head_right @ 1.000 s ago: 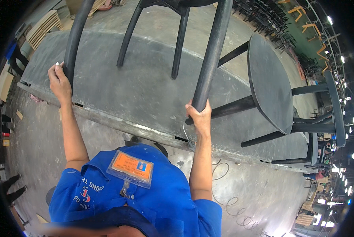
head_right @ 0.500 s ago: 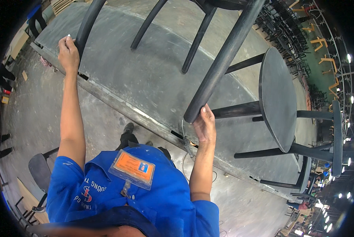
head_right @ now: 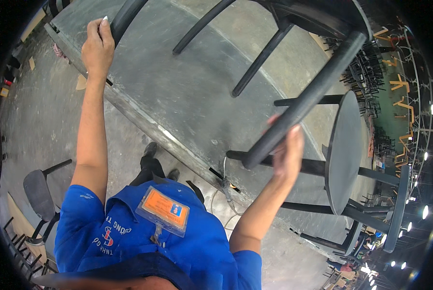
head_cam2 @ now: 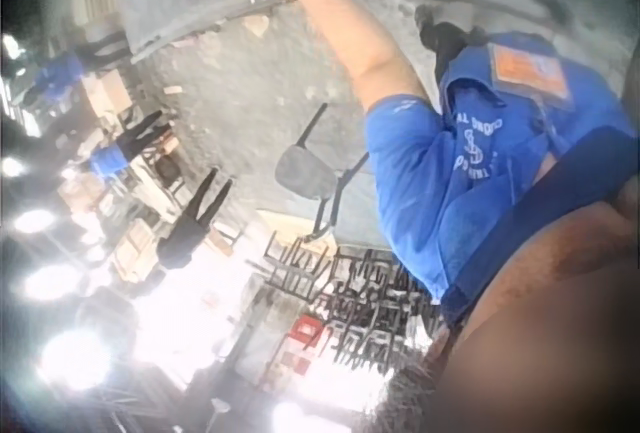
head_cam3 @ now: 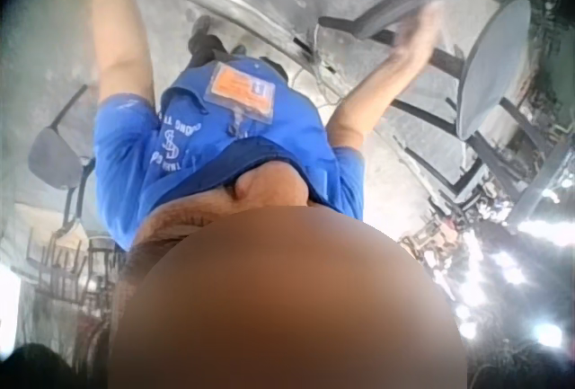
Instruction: The person inspects a black chair by lifting, rotating, and running their hands over the seat and legs. They mark the chair with a white marker and then place it back on the floor.
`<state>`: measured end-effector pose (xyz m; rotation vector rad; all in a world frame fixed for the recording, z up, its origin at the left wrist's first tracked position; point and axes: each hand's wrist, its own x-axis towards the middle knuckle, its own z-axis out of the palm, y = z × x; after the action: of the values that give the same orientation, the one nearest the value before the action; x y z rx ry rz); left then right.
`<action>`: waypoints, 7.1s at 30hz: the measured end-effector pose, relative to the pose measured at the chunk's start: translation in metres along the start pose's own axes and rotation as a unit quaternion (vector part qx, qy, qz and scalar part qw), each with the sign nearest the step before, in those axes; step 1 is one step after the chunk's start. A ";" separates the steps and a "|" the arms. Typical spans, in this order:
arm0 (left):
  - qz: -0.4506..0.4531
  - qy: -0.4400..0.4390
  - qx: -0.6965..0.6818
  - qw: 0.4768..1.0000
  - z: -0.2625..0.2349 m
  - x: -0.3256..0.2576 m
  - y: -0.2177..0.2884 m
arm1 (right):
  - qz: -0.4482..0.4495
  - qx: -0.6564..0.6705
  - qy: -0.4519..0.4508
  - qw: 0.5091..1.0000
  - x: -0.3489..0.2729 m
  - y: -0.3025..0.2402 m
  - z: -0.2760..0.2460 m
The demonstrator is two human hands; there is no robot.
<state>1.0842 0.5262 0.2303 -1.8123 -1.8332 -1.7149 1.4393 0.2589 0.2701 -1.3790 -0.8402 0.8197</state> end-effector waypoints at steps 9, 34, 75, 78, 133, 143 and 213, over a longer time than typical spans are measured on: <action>0.201 0.074 0.000 0.977 0.047 0.031 0.025 | -0.010 -0.280 0.193 0.940 0.172 -0.074 0.022; -0.044 -0.381 -0.339 0.859 0.392 -0.301 0.144 | -0.024 -0.324 0.244 0.914 0.169 -0.068 0.040; -0.313 -0.438 -0.387 0.749 0.440 -0.249 0.108 | -0.030 -0.320 0.268 0.908 0.158 -0.066 0.047; -0.276 -0.343 -0.491 0.752 0.432 -0.231 0.123 | -0.032 -0.299 0.267 0.916 0.157 -0.066 0.048; -0.331 -0.184 -0.255 0.890 -0.140 -0.206 -0.090 | -0.287 -0.016 0.143 0.947 0.224 0.103 0.077; -0.351 -0.060 -0.215 0.909 -0.124 -0.195 -0.103 | 0.045 0.116 0.035 0.992 0.203 0.187 0.085; -0.384 -0.283 -0.425 0.770 -0.084 -0.009 -0.114 | -0.065 -0.275 0.107 0.953 0.235 -0.105 0.087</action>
<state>0.9531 0.4967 0.1854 -2.1916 -2.5410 -2.9316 1.4763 0.5036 0.3817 -1.8377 -1.0185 0.3274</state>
